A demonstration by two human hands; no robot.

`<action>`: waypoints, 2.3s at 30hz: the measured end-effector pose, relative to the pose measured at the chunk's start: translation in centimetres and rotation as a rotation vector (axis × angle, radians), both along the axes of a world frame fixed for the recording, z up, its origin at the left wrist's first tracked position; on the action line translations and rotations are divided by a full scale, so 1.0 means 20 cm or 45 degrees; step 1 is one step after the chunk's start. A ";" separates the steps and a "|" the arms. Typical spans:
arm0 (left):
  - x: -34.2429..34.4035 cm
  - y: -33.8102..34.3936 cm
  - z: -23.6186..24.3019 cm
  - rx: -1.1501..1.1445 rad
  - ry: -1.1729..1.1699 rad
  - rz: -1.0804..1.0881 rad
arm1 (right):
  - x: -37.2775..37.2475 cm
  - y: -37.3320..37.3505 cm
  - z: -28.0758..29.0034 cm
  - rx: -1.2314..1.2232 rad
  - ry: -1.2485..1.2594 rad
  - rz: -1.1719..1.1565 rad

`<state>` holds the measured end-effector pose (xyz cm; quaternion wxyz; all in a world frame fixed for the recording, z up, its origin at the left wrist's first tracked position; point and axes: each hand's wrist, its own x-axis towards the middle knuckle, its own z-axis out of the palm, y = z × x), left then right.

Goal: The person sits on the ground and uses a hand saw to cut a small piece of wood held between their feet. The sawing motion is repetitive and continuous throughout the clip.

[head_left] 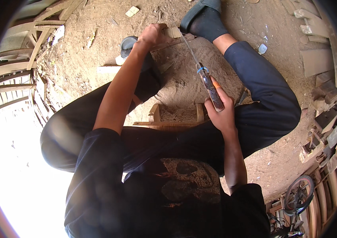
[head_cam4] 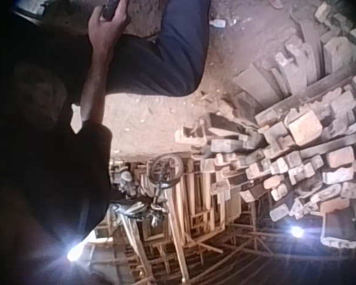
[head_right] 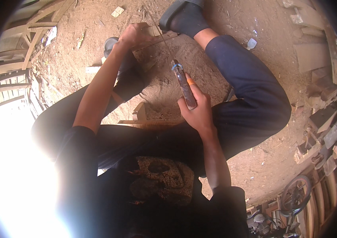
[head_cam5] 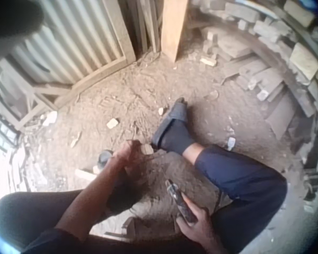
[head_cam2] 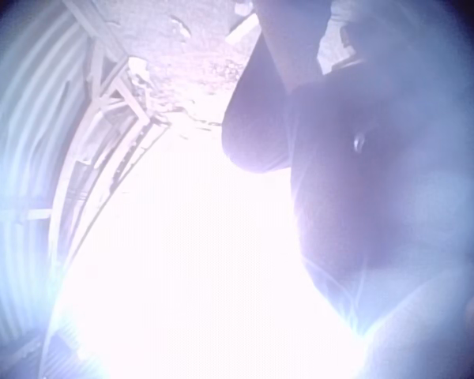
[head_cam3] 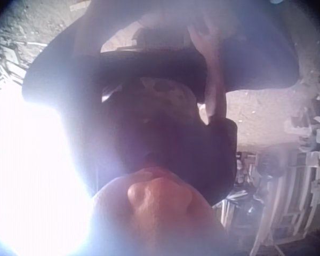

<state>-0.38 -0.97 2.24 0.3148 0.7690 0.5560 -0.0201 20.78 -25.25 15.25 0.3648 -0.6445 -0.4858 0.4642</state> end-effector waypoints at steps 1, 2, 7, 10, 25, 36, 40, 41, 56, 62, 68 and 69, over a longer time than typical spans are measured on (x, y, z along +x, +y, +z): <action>0.00 0.00 0.02 -0.032 -0.019 -0.005 | 0.00 0.00 0.00 -0.001 -0.013 -0.001; -0.02 0.00 -0.01 0.029 0.006 -0.016 | 0.00 0.00 0.00 0.000 -0.016 0.011; -0.01 0.00 -0.05 0.003 0.126 0.007 | 0.00 0.00 -0.01 -0.004 -0.037 0.020; -0.02 0.01 -0.04 0.014 0.132 -0.001 | 0.00 0.00 -0.02 0.030 -0.036 0.020; -0.02 0.01 -0.07 0.030 0.098 -0.044 | -0.01 0.01 0.00 -0.062 -0.058 0.054; -0.02 0.01 -0.07 0.049 0.158 -0.007 | 0.01 -0.07 0.16 -0.103 -0.032 0.046; 0.01 -0.05 -0.15 0.143 0.295 -0.014 | 0.00 -0.12 0.29 -0.175 -0.048 0.065; 0.02 -0.05 -0.13 0.079 0.327 -0.060 | -0.01 -0.14 0.31 -0.164 -0.053 0.049; 0.06 -0.08 -0.11 0.035 0.351 -0.025 | -0.12 -0.29 0.66 -0.594 -0.114 0.054; 0.08 -0.07 -0.06 0.011 0.355 -0.053 | -0.18 -0.31 0.52 -0.377 -0.219 0.132; 0.06 -0.07 -0.17 0.176 0.439 -0.157 | -0.20 -0.33 0.49 -0.364 -0.209 0.115; 0.07 -0.06 -0.16 0.176 0.422 -0.142 | -0.20 -0.35 0.51 -0.339 -0.218 0.105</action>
